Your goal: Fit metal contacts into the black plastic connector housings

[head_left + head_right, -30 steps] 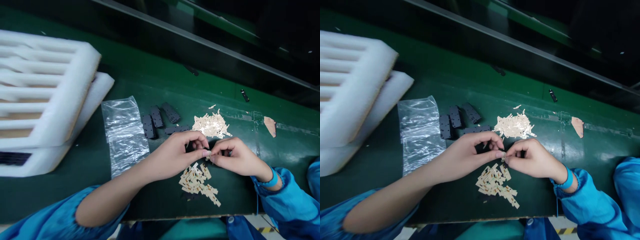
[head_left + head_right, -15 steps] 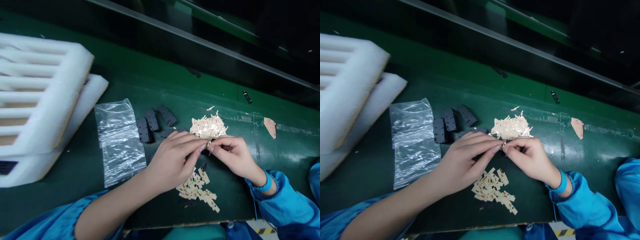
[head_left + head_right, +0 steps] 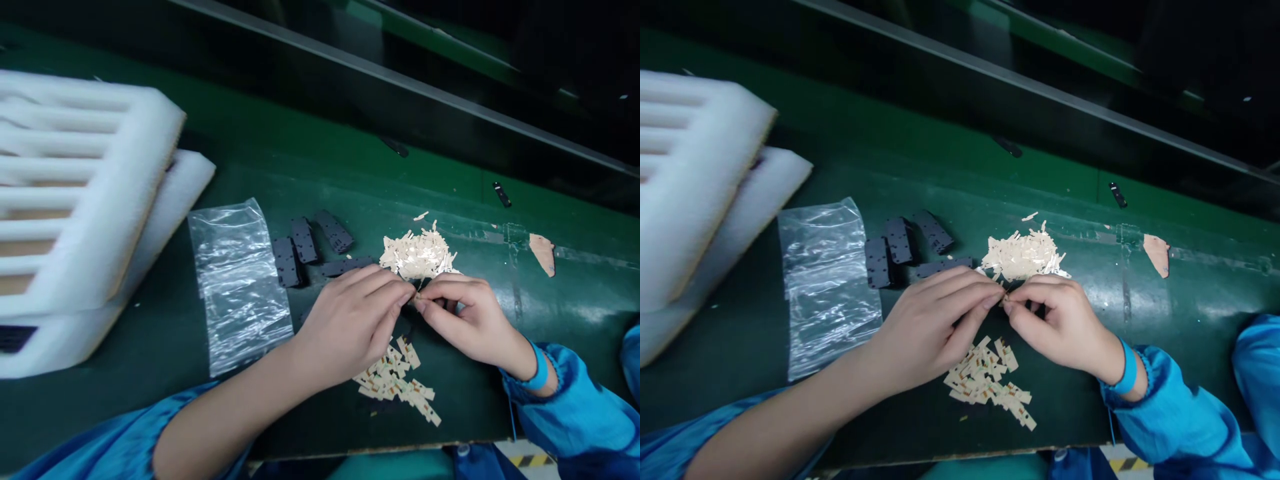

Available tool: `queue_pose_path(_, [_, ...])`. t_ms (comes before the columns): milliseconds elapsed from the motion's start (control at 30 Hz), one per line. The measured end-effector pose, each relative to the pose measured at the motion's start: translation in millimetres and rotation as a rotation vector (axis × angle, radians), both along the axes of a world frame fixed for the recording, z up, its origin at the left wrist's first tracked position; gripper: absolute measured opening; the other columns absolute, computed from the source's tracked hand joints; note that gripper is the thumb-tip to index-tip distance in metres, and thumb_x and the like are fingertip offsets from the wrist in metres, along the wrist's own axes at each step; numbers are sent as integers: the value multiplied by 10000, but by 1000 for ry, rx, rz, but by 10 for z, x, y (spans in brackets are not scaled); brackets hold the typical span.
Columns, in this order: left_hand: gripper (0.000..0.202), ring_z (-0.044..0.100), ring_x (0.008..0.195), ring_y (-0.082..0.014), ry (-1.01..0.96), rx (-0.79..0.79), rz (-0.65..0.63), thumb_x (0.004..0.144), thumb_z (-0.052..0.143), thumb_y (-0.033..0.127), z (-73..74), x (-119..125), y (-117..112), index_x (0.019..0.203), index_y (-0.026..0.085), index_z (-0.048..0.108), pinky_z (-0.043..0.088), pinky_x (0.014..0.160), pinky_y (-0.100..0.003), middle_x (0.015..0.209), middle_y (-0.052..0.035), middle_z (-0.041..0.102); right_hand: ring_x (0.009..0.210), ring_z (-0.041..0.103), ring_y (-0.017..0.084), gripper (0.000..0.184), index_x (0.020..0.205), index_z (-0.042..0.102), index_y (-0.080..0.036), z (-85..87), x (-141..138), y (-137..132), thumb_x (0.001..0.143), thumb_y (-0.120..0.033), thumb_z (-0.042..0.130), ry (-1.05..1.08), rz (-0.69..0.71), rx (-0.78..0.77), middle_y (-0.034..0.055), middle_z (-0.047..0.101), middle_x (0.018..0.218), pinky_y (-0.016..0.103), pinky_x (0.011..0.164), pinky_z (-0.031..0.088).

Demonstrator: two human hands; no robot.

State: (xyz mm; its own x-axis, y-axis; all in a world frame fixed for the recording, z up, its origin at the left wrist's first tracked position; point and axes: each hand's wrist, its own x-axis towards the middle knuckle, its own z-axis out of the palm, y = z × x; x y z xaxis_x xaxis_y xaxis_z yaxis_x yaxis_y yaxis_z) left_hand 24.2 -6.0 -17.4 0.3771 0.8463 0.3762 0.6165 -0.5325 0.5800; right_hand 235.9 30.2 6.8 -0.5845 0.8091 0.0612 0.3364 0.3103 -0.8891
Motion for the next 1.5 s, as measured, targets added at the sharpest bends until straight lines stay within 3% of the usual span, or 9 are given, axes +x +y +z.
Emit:
queue_pose_path(267, [166,725,802,-215,-146,5,26,1004,584,135,-5,30,-11,1067,148,737,566,766,-367,945,-64,796,670,628,141,140,844,772,-188,0,24,19,927,-137,671,-28,-64,18,10,714,745,277,616,478])
queue_pose_path(633, [268,688,739,-230,86,74,-32,991,457,91,-12,7,-9,972,125,722,554,661,-356,853,-77,763,654,618,122,148,813,760,-190,-1,0,-1,904,-121,666,-34,-25,-55,6,738,777,262,631,480])
queue_pose_path(833, [308,690,698,-263,282,103,170,1021,494,206,-67,3,60,826,134,722,489,559,-349,749,-79,724,632,599,120,115,765,753,-192,87,17,17,872,-181,713,77,-31,-389,1,726,732,235,568,457])
queue_pose_path(967, [241,679,698,-201,-42,-173,72,975,545,213,29,45,68,869,153,752,517,619,-312,792,-52,732,655,585,127,128,756,728,-190,95,48,50,879,-218,708,89,-38,-488,-6,703,705,245,607,469])
queue_pose_path(1100, [180,627,649,-137,-450,-599,37,867,615,207,156,71,52,904,169,786,489,567,-231,786,-23,725,660,588,127,124,767,726,-187,57,63,71,869,-173,657,29,-16,-461,-11,704,713,253,618,453])
queue_pose_path(1233, [160,572,588,-116,-551,-750,76,832,674,270,172,54,68,785,159,780,442,525,-212,683,-7,672,642,593,133,142,747,715,-187,44,60,75,855,-167,625,-13,-6,-433,-7,702,698,253,590,443])
queue_pose_path(1300, [180,539,557,-105,-540,-733,93,837,675,272,163,49,76,725,160,761,414,501,-206,650,2,647,636,596,136,136,756,713,-190,44,56,64,856,-172,622,-40,-16,-372,-4,697,699,255,578,444])
queue_pose_path(1433, [171,540,552,-106,-441,-517,176,854,650,218,162,64,59,720,173,747,413,503,-216,647,6,673,664,602,152,42,835,726,-189,58,28,-6,851,-206,691,-135,-190,35,12,690,747,283,607,461])
queue_pose_path(1500, [165,565,561,-111,-386,-382,174,864,638,188,154,76,37,739,179,745,440,523,-228,659,7,690,688,628,167,69,865,751,-187,66,7,-48,879,-221,693,-166,-189,165,30,717,777,306,634,477])
